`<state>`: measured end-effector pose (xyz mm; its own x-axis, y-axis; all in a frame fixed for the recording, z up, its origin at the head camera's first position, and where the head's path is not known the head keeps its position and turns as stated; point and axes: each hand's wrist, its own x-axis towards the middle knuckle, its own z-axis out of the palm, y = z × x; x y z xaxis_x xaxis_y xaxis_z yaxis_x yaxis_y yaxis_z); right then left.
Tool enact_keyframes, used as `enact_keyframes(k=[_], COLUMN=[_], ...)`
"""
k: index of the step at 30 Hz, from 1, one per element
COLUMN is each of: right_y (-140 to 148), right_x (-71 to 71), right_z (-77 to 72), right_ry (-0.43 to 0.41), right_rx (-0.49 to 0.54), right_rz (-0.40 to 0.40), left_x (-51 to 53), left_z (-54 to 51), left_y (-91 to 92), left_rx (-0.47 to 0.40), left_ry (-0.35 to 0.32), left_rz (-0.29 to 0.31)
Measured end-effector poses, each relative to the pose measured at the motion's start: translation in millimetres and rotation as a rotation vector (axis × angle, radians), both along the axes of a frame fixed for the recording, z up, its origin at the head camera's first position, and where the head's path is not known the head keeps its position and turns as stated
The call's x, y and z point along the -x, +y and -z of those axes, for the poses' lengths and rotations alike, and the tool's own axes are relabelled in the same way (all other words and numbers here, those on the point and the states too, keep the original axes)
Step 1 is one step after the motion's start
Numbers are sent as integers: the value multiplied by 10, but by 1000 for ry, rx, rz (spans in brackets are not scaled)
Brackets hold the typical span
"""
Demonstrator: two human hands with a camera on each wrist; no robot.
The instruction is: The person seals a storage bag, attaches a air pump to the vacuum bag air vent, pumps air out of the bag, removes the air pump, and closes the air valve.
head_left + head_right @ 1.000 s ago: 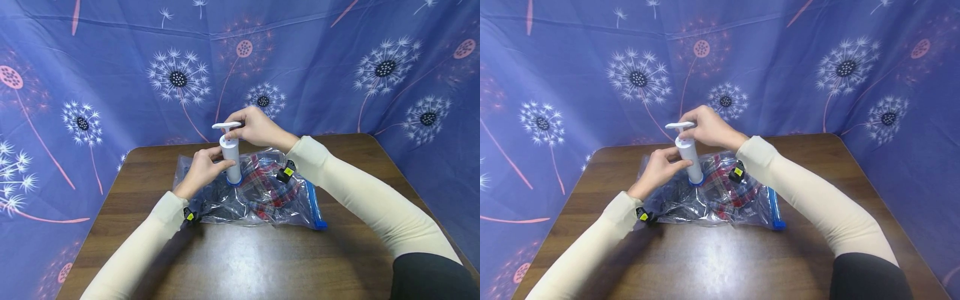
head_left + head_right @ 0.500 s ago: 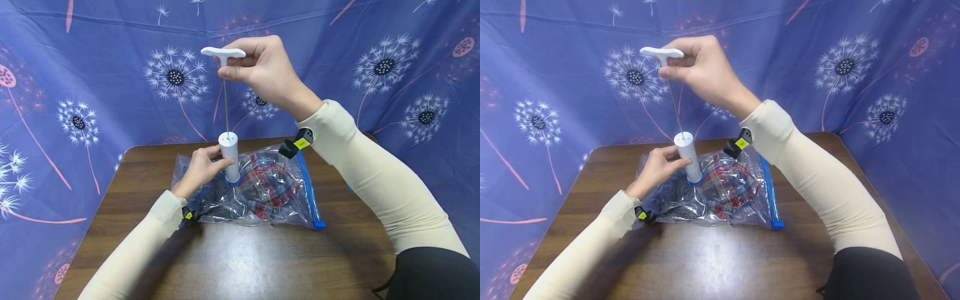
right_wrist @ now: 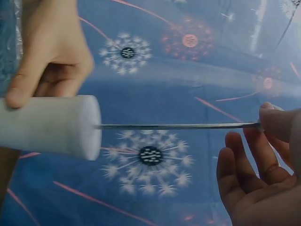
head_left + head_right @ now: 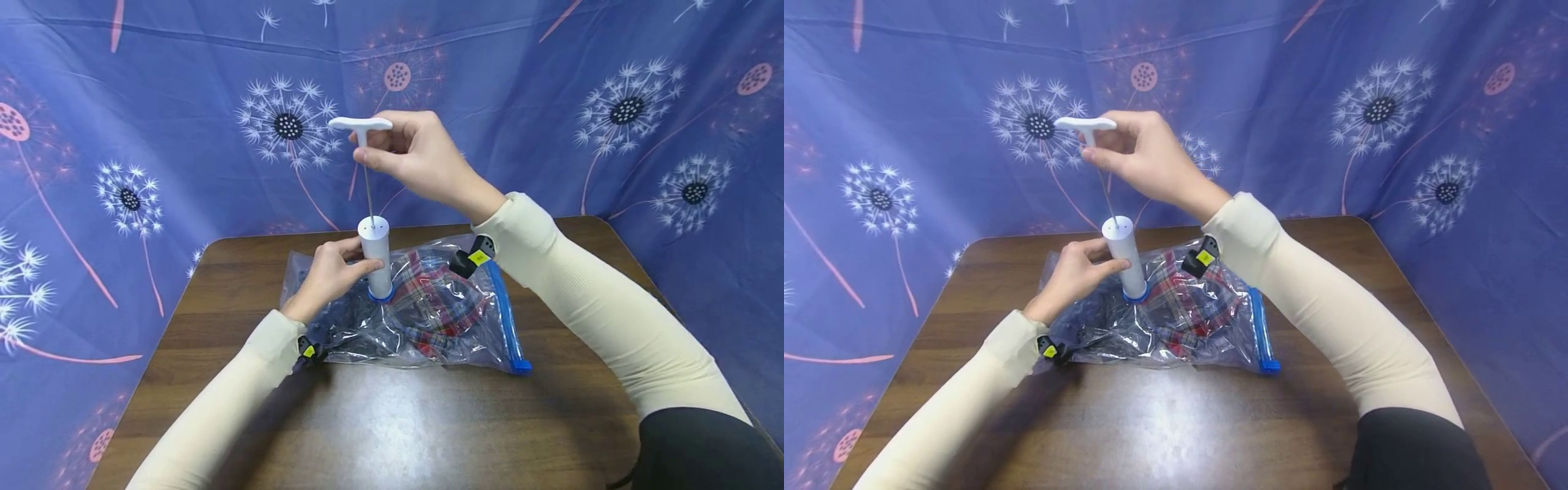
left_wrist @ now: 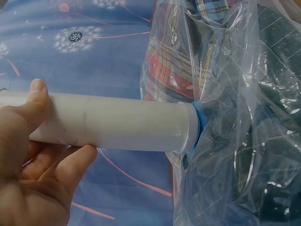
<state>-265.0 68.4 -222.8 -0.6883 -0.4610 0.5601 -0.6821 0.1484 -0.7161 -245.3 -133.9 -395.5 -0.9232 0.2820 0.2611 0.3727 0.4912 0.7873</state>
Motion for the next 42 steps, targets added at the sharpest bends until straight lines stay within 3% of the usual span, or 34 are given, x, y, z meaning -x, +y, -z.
enact_keyframes(k=[10, 15, 35, 39, 42], right_y=[16, 19, 16, 7, 11], right_x=[94, 115, 146, 137, 101], right_z=[580, 751, 860, 831, 732], right_ry=[-110, -146, -145, -122, -89], right_rx=[-314, -388, -318, -312, -292], right_rz=[44, 71, 34, 25, 28], left_x=[10, 22, 5, -2, -17], left_z=[24, 27, 7, 24, 42], left_y=[2, 2, -29, -25, -16], left_rx=[-4, 1, -17, -16, -14], left_ry=[15, 36, 47, 46, 41], left_rz=[16, 30, 35, 25, 32])
